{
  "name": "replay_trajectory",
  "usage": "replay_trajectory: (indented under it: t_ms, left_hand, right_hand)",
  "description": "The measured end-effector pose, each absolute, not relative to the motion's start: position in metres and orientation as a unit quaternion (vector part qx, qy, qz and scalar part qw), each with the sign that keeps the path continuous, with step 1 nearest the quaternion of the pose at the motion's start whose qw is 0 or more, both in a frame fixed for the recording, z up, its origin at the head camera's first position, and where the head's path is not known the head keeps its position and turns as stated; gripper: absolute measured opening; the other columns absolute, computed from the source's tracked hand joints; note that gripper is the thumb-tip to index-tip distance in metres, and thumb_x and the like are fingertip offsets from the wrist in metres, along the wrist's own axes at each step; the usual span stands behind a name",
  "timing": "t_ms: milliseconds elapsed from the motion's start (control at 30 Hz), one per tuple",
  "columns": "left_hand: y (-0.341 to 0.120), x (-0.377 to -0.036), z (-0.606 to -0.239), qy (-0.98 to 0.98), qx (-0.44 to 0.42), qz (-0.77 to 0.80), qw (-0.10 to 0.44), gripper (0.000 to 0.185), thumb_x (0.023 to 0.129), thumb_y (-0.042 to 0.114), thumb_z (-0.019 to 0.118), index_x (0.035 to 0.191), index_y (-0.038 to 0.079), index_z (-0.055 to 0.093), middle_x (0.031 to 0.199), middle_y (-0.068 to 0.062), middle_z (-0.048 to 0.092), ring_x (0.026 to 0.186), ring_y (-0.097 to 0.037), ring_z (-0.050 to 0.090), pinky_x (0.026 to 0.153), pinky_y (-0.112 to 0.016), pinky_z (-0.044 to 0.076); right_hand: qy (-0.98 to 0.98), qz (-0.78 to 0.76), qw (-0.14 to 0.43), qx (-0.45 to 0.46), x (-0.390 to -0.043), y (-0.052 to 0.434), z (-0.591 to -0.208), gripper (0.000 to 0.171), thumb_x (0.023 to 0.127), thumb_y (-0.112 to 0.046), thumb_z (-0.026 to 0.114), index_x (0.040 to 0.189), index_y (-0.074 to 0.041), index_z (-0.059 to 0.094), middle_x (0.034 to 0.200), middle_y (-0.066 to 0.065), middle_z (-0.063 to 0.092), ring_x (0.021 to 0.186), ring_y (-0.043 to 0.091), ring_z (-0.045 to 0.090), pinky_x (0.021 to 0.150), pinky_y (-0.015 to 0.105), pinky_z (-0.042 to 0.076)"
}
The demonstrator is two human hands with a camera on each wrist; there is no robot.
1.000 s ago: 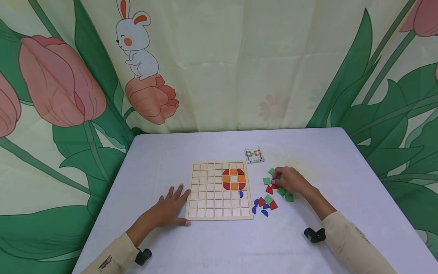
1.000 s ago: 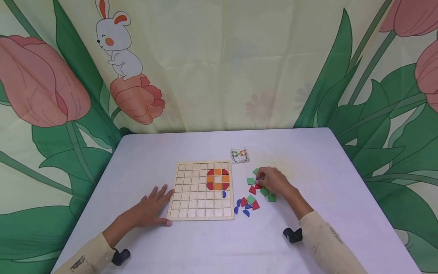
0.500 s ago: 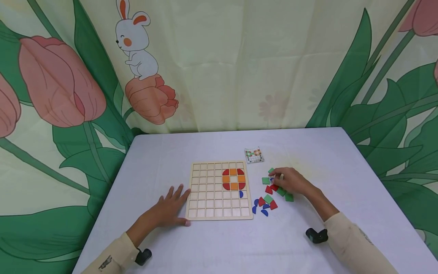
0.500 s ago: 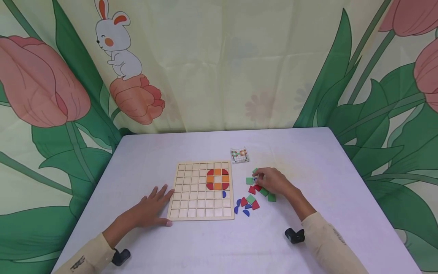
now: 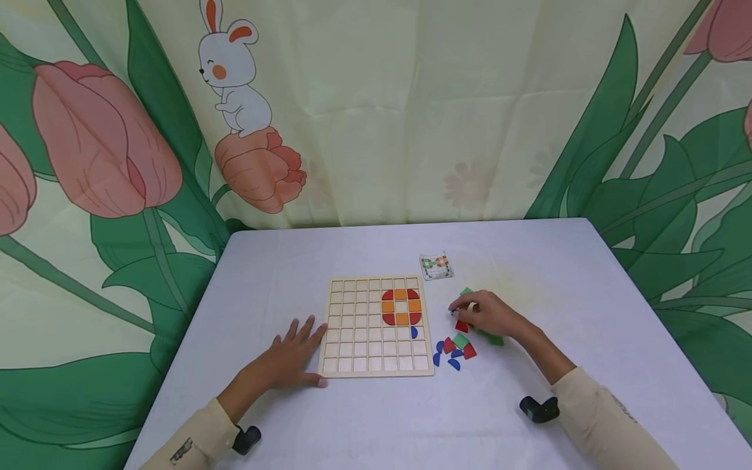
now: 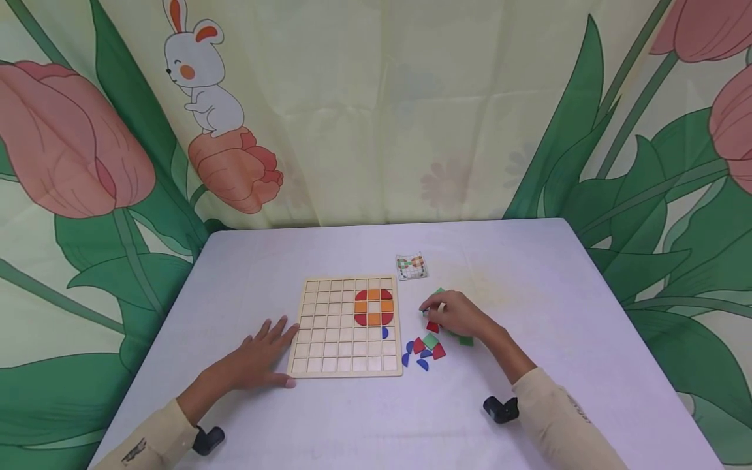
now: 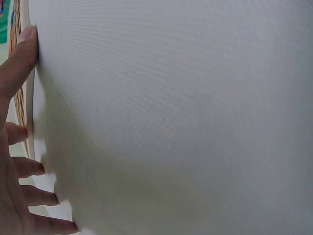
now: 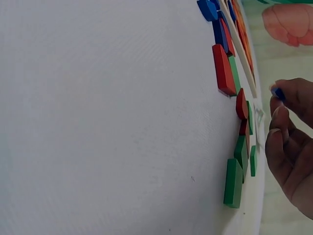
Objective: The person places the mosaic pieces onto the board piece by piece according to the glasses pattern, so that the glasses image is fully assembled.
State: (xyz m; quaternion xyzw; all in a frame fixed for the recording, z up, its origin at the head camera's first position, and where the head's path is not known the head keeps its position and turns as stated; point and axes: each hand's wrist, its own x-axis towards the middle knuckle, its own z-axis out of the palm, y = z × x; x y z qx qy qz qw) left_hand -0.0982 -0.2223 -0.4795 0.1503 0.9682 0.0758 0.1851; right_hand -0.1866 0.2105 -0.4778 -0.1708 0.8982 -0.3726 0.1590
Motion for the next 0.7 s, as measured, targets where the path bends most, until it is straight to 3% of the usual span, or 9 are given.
replay_trajectory:
  t_ms: [200,500,700]
  left_hand:
    - [-0.222,-0.097,-0.479,0.968,0.147,0.076,0.187,0.11,0.075,0.065,0.077,0.16,0.018,0.026,0.167,-0.019,0.018,0.15,-0.052,0.015,0.106,-0.076,0.028]
    - [-0.222,-0.097,-0.48,0.968,0.149,0.073,0.188,0.112,0.074,0.066,0.077,0.16,0.016,0.026,0.167,-0.02,0.018,0.15,-0.052,0.016,0.106,-0.076,0.028]
    - [-0.223,-0.097,-0.48,0.968,0.151,0.076,0.184,0.111,0.074,0.065,0.077,0.16,0.015,0.027,0.166,-0.02,0.019,0.15,-0.053,0.016,0.106,-0.076,0.028]
  right_hand:
    - [0.888,-0.388,0.171,-0.18,-0.184,0.202,-0.484,0.022,0.094,-0.014,0.068,0.115,-0.011,0.075,0.087,0.002,0.065,0.074,0.018,0.058,0.064,0.025,0.054]
    - [0.868,-0.423,0.217,-0.148,-0.177,0.184,-0.486,0.024,0.089,-0.023,0.077,0.111,-0.014,0.076,0.085,0.003,0.065,0.069,0.022,0.062,0.061,0.032,0.056]
    - [0.858,-0.423,0.222,-0.188,-0.176,0.175,-0.489,0.027,0.088,-0.023,0.078,0.113,-0.013,0.076,0.086,-0.001,0.069,0.069,0.021,0.061,0.061,0.029,0.055]
